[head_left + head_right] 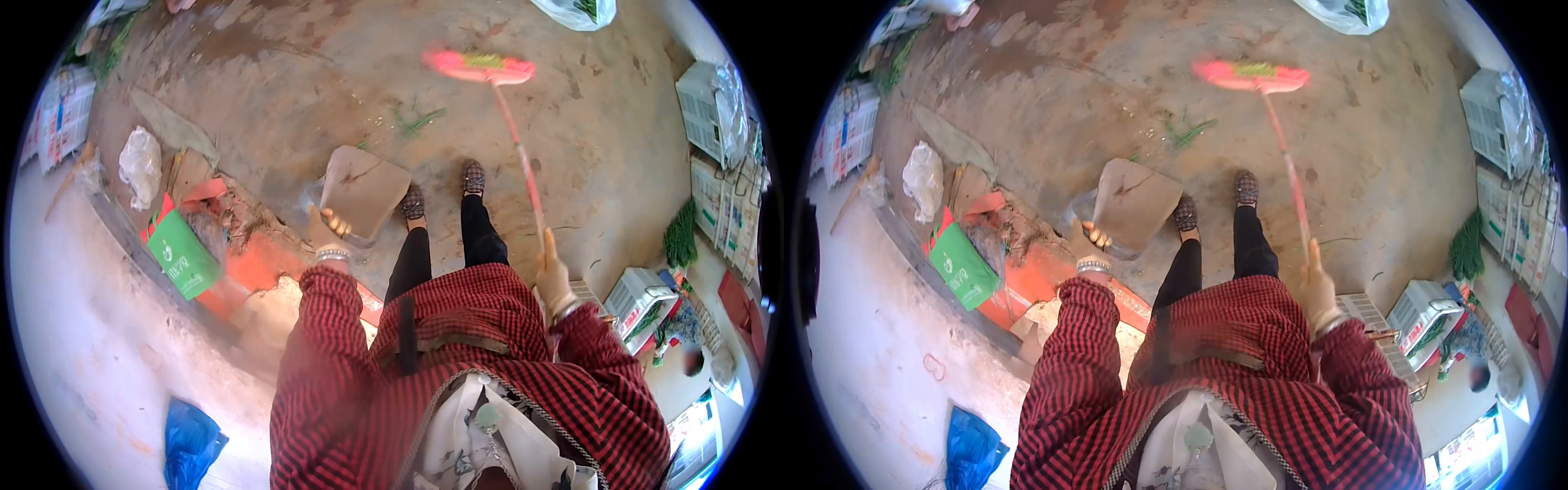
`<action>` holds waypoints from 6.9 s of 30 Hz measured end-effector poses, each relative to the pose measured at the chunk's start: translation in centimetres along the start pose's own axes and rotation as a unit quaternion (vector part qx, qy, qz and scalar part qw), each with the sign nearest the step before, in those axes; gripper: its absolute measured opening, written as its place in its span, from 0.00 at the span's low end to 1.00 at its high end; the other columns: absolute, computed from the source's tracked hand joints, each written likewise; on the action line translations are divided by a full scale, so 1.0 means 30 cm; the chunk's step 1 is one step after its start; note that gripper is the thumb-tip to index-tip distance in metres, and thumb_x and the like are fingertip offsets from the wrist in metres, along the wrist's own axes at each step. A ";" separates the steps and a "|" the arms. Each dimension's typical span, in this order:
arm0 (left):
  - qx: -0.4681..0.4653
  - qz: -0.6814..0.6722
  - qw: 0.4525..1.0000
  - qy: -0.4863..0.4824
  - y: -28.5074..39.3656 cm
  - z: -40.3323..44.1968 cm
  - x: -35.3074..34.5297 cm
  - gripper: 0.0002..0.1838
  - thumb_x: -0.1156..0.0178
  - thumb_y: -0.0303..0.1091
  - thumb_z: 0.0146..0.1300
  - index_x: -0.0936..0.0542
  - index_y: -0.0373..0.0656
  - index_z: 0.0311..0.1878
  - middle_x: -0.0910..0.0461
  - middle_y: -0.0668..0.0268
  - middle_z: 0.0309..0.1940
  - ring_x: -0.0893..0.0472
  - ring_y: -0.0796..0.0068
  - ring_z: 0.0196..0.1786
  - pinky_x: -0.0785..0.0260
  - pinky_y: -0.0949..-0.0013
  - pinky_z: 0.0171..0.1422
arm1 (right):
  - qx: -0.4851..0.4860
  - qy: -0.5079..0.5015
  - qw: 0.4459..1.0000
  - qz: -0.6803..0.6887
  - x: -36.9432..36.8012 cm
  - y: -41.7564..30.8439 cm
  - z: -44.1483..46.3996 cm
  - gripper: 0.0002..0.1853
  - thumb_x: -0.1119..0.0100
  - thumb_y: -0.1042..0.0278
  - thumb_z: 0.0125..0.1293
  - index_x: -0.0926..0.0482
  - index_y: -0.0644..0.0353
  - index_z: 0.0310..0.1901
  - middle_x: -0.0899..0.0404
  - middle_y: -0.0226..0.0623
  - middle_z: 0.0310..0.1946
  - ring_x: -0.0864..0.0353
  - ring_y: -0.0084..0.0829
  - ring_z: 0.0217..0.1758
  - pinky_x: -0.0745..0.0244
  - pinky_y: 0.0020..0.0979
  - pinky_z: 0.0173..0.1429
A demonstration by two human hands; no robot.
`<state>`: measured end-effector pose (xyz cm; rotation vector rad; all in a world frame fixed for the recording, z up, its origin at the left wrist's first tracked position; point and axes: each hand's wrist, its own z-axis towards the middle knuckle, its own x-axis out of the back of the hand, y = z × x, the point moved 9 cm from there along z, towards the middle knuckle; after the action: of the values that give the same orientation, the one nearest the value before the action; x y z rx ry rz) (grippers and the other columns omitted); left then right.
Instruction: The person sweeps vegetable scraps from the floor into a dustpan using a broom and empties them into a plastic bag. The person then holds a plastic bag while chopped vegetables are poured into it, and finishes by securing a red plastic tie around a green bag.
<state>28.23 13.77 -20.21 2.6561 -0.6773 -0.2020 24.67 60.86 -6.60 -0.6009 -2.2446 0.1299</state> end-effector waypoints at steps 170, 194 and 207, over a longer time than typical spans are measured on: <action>-0.220 0.758 0.308 -0.531 -0.835 -1.350 -3.571 0.20 0.56 0.48 0.60 0.27 0.48 0.50 0.23 0.54 0.39 0.24 0.56 0.43 0.35 0.60 0.50 | -0.057 -0.154 0.660 0.733 2.268 0.386 1.397 0.24 0.57 0.45 0.63 0.29 0.60 0.46 0.25 0.38 0.39 0.24 0.31 0.41 0.24 0.38 0.45; -0.302 0.758 0.572 0.085 -0.180 -0.056 -2.960 0.37 0.43 0.49 0.47 0.38 0.35 0.58 0.40 0.49 0.60 0.44 0.57 0.65 0.55 0.64 0.68 | -0.290 -0.032 0.655 0.697 2.141 0.809 1.282 0.12 0.49 0.63 0.56 0.27 0.57 0.40 0.25 0.49 0.38 0.26 0.29 0.21 0.26 0.22 0.28; -0.519 0.745 0.392 -0.148 -0.624 0.216 -3.654 0.19 0.53 0.45 0.59 0.27 0.51 0.51 0.39 0.57 0.59 0.40 0.60 0.62 0.49 0.61 0.64 | -0.304 -0.115 0.708 0.626 1.943 0.895 1.258 0.16 0.44 0.57 0.55 0.30 0.63 0.24 0.26 0.48 0.30 0.24 0.36 0.22 0.25 0.34 0.22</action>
<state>-60.88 80.01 -29.07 0.1850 -1.8477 -0.3466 -25.97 115.04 -0.31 -2.5124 -1.6204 0.1259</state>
